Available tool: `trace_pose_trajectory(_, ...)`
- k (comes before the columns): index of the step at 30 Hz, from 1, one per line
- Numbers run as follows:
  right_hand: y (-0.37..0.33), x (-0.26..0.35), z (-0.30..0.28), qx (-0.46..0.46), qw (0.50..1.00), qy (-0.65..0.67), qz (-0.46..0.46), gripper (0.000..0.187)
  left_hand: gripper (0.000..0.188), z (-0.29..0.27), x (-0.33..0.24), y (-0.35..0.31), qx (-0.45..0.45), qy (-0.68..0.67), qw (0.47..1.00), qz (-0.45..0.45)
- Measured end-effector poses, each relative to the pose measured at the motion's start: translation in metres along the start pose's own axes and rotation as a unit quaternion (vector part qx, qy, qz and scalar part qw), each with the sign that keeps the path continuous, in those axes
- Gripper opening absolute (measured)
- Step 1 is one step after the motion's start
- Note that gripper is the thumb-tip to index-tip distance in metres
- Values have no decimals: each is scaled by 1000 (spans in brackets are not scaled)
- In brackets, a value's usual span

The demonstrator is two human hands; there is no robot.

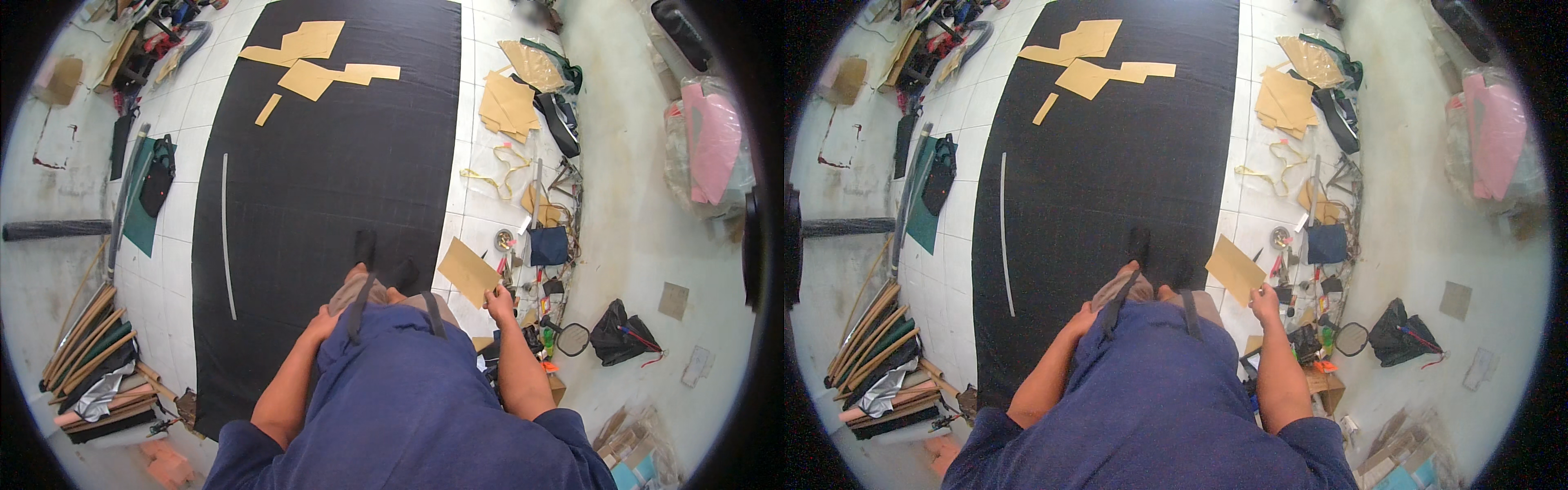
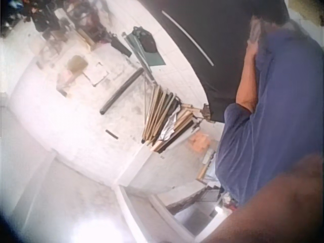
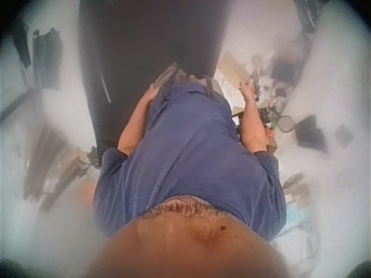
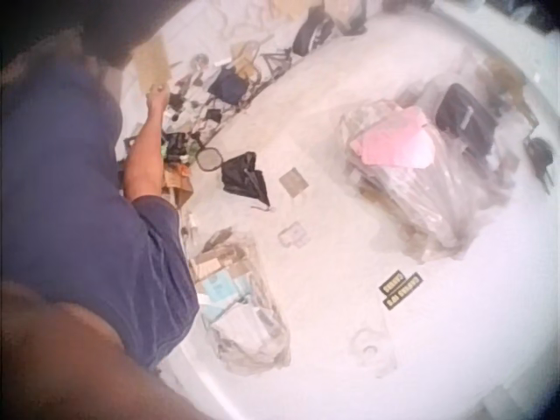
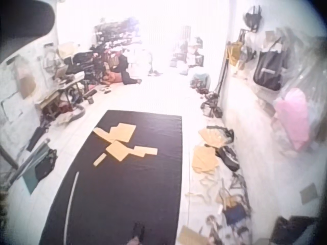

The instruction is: The person kneels on a black mat and uses a pencil to mark lines on a small rectangular piece of cardboard. After marking, the person stands and places the marked piece among other cardboard pieces on the mat.

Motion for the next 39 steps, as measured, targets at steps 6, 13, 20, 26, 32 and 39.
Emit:
trace_pose_trajectory(6, 5, 4, 6, -2, 998, -61, -20, 27, 116, 0, 0, -4, 2, -25, 1000, 10)
trace_pose_trajectory(13, -2, 14, 32, 29, 998, -52, -23, 31, 120, -10, 33, -1, 0, -35, 999, -14)
trace_pose_trajectory(20, 6, 16, 63, 1, 995, -76, -57, 36, 124, 0, 111, 20, 55, -130, 989, -45)
trace_pose_trajectory(26, -15, 30, 102, -83, 977, -148, -132, 36, 121, 2, 205, 46, 135, -208, 967, -57)
trace_pose_trajectory(32, -63, 78, 203, -79, 974, -137, -165, 35, 99, -17, 305, 113, 87, -160, 982, 47)
trace_pose_trajectory(39, -128, 129, 312, 13, 991, -46, -126, 37, 50, -46, 299, 52, 124, -274, 944, 134)
Point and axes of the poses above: each hand's wrist, its own y-axis towards the middle knuckle, its own z-axis out of the palm, x = y × z, the point moved 9 cm from there along y, towards the middle knuckle, and after that the axes turned 4 degrees about z, right-handed, at the moved point
